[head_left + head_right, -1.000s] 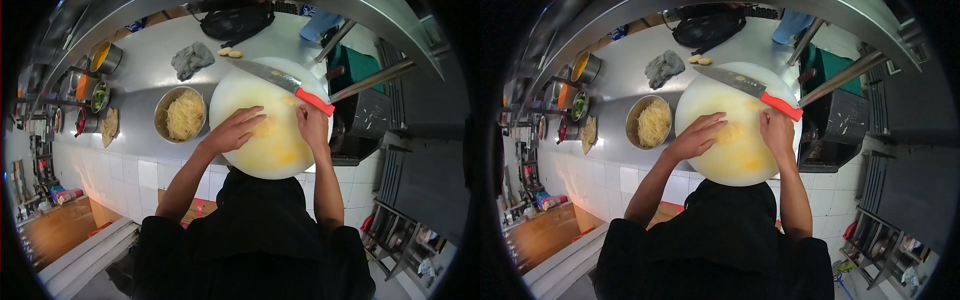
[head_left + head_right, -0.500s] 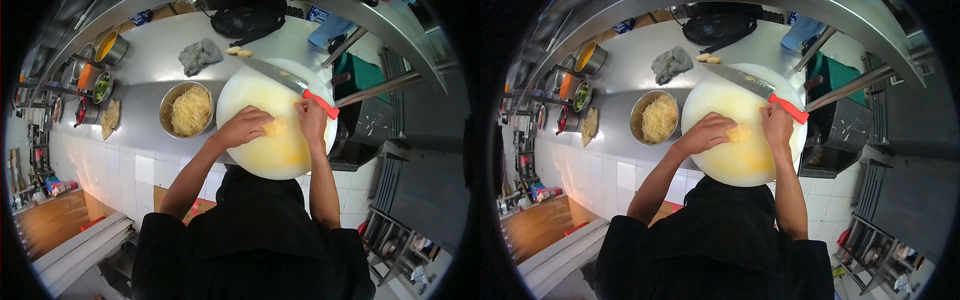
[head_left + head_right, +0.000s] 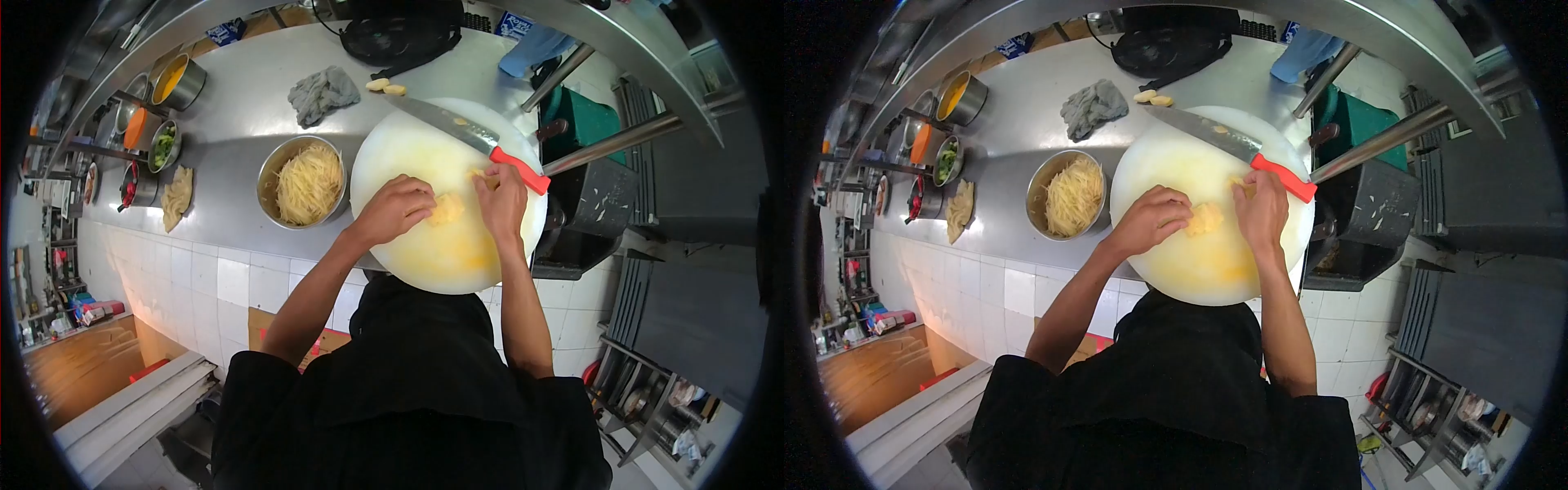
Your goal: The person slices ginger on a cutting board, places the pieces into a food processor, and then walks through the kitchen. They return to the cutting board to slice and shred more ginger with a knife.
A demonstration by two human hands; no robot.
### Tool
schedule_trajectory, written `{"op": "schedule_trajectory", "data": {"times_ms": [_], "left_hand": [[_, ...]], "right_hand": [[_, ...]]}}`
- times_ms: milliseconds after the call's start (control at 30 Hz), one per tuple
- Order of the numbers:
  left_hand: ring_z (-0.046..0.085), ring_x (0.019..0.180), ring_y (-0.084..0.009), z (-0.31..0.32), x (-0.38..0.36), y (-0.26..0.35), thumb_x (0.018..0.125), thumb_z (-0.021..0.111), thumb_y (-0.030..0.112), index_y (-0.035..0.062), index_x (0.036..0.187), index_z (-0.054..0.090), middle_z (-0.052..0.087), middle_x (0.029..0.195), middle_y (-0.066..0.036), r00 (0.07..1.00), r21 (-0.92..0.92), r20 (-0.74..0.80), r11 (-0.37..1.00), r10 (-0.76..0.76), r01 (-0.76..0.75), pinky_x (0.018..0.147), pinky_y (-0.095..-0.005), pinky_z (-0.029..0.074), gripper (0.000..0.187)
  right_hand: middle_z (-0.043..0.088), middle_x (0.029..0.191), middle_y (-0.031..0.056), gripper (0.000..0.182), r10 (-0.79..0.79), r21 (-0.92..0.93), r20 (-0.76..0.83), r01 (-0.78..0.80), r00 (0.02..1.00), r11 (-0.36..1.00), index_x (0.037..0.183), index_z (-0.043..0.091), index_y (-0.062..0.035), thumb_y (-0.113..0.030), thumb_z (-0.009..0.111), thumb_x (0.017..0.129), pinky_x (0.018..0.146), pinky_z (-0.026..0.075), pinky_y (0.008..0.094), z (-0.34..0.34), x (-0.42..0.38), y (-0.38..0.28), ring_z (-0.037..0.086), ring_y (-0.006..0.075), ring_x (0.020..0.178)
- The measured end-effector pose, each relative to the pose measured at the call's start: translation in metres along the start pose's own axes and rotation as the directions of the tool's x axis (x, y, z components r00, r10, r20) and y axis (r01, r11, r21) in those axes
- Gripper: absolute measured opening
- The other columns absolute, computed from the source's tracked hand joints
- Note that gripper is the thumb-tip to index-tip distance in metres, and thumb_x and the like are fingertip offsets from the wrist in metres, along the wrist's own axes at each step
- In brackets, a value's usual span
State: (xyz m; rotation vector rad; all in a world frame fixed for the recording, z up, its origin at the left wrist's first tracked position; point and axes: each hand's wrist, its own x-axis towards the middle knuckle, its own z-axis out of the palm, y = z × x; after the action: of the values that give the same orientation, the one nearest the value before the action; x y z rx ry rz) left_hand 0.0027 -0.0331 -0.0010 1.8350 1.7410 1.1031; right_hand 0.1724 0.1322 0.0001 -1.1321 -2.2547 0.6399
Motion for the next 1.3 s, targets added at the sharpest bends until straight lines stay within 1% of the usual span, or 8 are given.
{"op": "schedule_trajectory", "data": {"times_ms": [233,433,533,567,833,1033,1100,1300], "left_hand": [[0.062,0.108,-0.029,0.0,-0.001,0.003,0.083,0.074,0.009,0.004,0.105,0.072,0.067,0.114,-0.01,0.996,-0.029,-0.061,0.998,-0.064,0.063,0.095,-0.0388,0.05,0.022],[0.066,0.1,-0.0294,-0.017,-0.019,0.012,0.084,0.073,0.007,0.0044,0.107,0.072,0.069,0.111,-0.011,0.938,-0.157,-0.227,0.96,-0.262,0.23,0.089,-0.0364,0.054,0.023],[0.066,0.099,-0.0296,-0.012,-0.025,0.019,0.084,0.073,0.007,0.0052,0.108,0.071,0.068,0.11,-0.012,0.93,-0.109,-0.249,0.962,-0.27,0.25,0.088,-0.0366,0.054,0.025],[0.065,0.1,-0.0297,-0.009,-0.025,0.021,0.083,0.073,0.008,0.0056,0.11,0.071,0.068,0.109,-0.012,0.951,-0.007,-0.225,0.976,-0.214,0.218,0.088,-0.0372,0.054,0.027],[0.062,0.102,-0.0301,0.012,-0.022,0.017,0.082,0.075,0.012,0.0069,0.116,0.069,0.067,0.108,-0.012,0.972,0.019,-0.184,0.988,-0.148,0.154,0.091,-0.0396,0.051,0.035],[0.063,0.101,-0.0295,0.009,-0.021,0.013,0.082,0.076,0.011,0.0069,0.117,0.069,0.067,0.107,-0.011,0.983,0.023,-0.146,0.993,-0.108,0.112,0.089,-0.0398,0.051,0.036],[0.063,0.101,-0.0298,0.009,-0.021,0.013,0.083,0.075,0.012,0.0072,0.118,0.068,0.067,0.107,-0.01,0.986,0.008,-0.118,0.993,-0.116,0.117,0.09,-0.0401,0.051,0.036],[0.058,0.109,-0.0316,0.007,-0.022,0.019,0.08,0.078,0.014,0.0055,0.123,0.065,0.063,0.117,-0.014,0.986,0.066,-0.137,0.993,-0.092,0.102,0.095,-0.0398,0.049,0.045]], "right_hand": [[0.071,0.09,0.015,0.023,0.066,0.165,0.017,-0.068,0.998,0.984,0.096,0.065,-0.0013,-0.01,0.078,0.079,0.074,0.053,0.04,0.001,-0.001,-0.003,0.067,0.0299,0.08],[0.067,0.076,0.0025,0.014,0.154,0.502,0.184,-0.227,0.971,0.835,0.091,0.068,0.0003,-0.005,0.077,0.082,0.063,0.049,0.0246,-0.025,-0.033,-0.028,0.058,0.0073,0.066],[0.065,0.073,0.0007,0.014,0.198,0.495,0.289,-0.323,0.937,0.807,0.09,0.068,-0.0004,-0.006,0.078,0.082,0.062,0.049,0.0249,-0.016,-0.053,-0.048,0.057,0.0063,0.065],[0.066,0.071,0.0026,0.013,0.201,0.473,0.29,-0.323,0.936,0.82,0.088,0.068,-0.0004,-0.006,0.078,0.082,0.061,0.05,0.0256,-0.012,-0.056,-0.053,0.058,0.0081,0.063],[0.068,0.073,0.0077,0.014,0.048,0.308,0.237,-0.122,0.97,0.944,0.089,0.066,0.001,-0.005,0.077,0.083,0.062,0.051,0.0273,0.005,-0.066,-0.063,0.064,0.0124,0.065],[0.066,0.087,0.0115,0.012,-0.071,0.243,0.171,0.028,0.983,0.97,0.087,0.066,0.0023,-0.003,0.076,0.082,0.061,0.052,0.0299,0.006,-0.068,-0.058,0.065,0.0189,0.067],[0.063,0.096,0.0151,0.016,-0.072,0.319,0.196,0.006,0.978,0.948,0.091,0.066,0.0008,-0.003,0.076,0.079,0.064,0.054,0.0347,0.004,-0.069,-0.055,0.067,0.0262,0.071],[0.06,0.093,0.0125,0.027,-0.182,0.276,0.152,0.136,0.971,0.952,0.099,0.071,-0.0021,-0.001,0.078,0.073,0.073,0.053,0.0381,-0.015,-0.068,-0.032,0.063,0.0291,0.087]]}}
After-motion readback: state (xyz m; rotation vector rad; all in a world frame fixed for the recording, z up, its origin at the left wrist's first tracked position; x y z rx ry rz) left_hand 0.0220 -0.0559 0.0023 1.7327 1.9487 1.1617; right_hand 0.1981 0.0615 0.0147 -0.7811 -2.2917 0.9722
